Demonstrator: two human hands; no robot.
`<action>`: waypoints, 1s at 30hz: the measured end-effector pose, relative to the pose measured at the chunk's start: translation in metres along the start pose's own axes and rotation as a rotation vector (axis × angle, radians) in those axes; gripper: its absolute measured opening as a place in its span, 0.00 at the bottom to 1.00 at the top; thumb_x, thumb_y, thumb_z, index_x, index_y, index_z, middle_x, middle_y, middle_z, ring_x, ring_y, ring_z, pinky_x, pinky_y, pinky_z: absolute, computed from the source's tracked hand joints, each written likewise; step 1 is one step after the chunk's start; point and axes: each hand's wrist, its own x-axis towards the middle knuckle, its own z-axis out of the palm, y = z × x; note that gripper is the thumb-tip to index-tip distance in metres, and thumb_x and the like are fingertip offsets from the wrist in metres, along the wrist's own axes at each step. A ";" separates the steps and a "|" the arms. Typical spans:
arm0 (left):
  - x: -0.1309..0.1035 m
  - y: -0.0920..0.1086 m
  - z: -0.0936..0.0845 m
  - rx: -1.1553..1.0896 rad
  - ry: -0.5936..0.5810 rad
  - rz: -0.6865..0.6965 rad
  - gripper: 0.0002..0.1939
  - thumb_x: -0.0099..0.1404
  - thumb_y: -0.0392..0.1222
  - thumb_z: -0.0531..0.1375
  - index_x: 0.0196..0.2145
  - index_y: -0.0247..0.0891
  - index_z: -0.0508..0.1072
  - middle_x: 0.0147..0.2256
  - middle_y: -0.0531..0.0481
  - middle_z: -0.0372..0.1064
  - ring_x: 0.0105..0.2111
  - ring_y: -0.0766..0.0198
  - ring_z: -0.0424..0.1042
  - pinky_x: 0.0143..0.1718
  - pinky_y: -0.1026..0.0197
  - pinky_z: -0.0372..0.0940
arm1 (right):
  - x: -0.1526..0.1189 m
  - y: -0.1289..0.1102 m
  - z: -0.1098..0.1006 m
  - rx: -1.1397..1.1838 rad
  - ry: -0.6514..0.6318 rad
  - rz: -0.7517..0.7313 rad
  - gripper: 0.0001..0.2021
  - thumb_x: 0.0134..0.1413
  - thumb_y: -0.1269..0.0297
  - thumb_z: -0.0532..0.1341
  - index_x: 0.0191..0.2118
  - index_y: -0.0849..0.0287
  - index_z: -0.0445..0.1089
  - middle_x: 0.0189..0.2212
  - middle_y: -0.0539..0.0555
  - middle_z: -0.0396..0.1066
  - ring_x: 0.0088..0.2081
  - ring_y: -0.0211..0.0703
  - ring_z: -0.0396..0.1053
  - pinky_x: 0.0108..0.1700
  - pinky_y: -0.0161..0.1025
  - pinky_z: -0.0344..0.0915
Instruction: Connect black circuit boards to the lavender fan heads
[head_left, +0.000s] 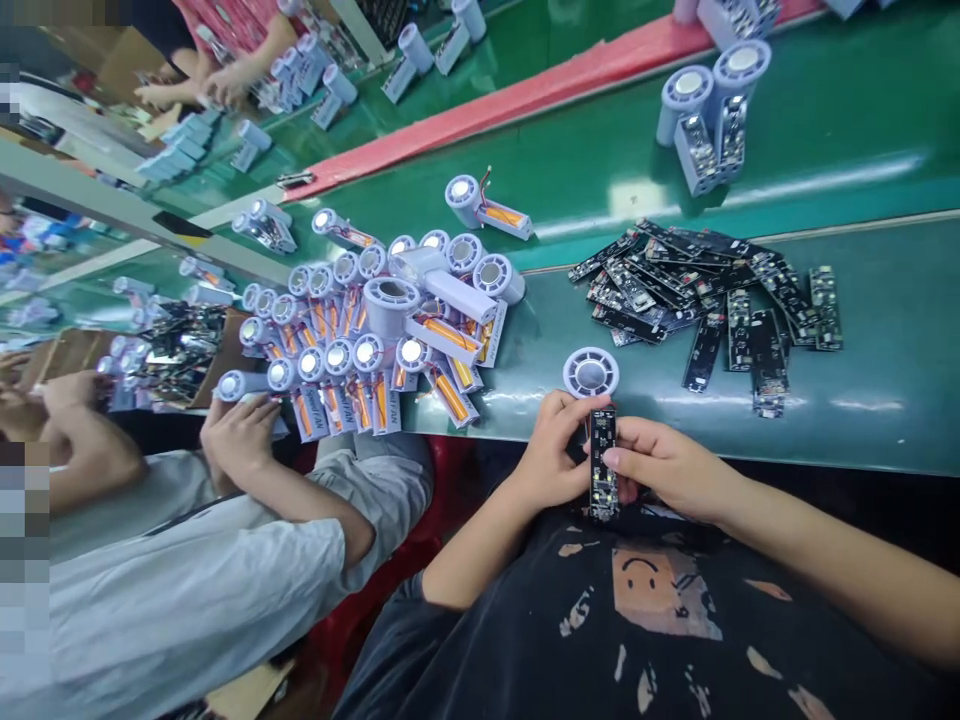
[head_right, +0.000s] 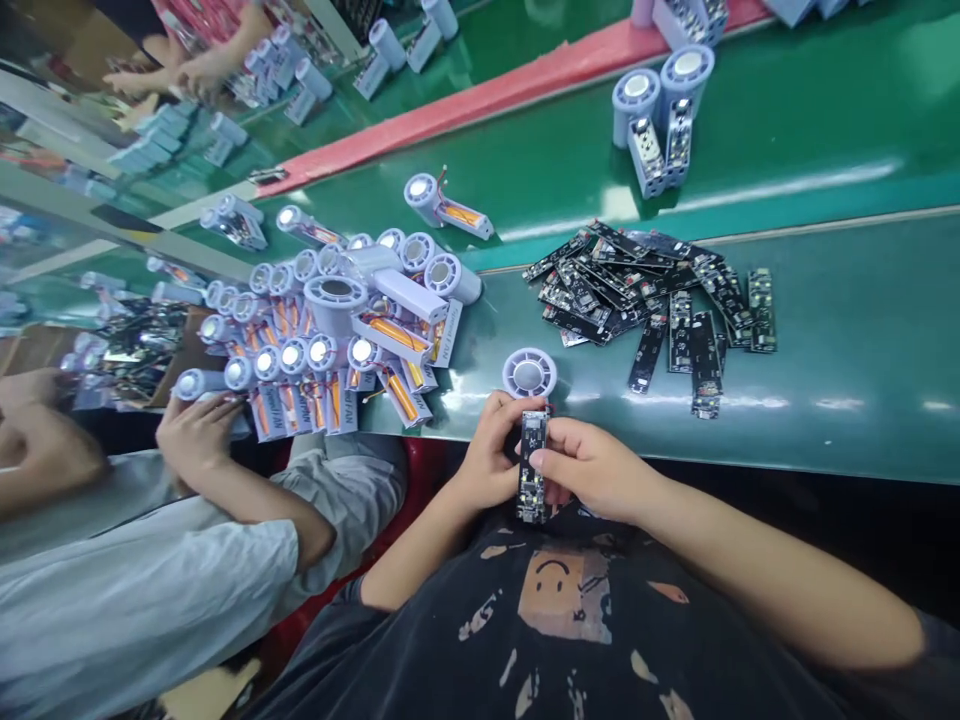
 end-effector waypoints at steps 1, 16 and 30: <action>0.002 0.000 0.000 0.005 -0.001 -0.017 0.25 0.65 0.41 0.60 0.59 0.47 0.66 0.40 0.49 0.63 0.40 0.58 0.63 0.44 0.54 0.64 | 0.000 -0.002 0.000 0.035 0.020 0.003 0.16 0.46 0.53 0.68 0.33 0.56 0.64 0.24 0.47 0.69 0.25 0.36 0.68 0.29 0.36 0.65; 0.019 0.005 -0.027 0.276 0.038 0.040 0.05 0.67 0.34 0.61 0.37 0.41 0.77 0.37 0.49 0.77 0.38 0.61 0.74 0.42 0.56 0.67 | 0.002 -0.003 -0.009 0.084 -0.097 0.033 0.23 0.50 0.43 0.69 0.36 0.59 0.67 0.21 0.46 0.69 0.22 0.33 0.62 0.26 0.33 0.56; 0.018 0.018 -0.024 0.314 -0.025 0.129 0.12 0.65 0.34 0.61 0.47 0.38 0.74 0.40 0.45 0.78 0.39 0.59 0.76 0.41 0.56 0.71 | 0.008 -0.003 -0.007 0.118 -0.039 -0.010 0.21 0.53 0.43 0.67 0.32 0.58 0.67 0.21 0.46 0.70 0.23 0.34 0.64 0.30 0.36 0.62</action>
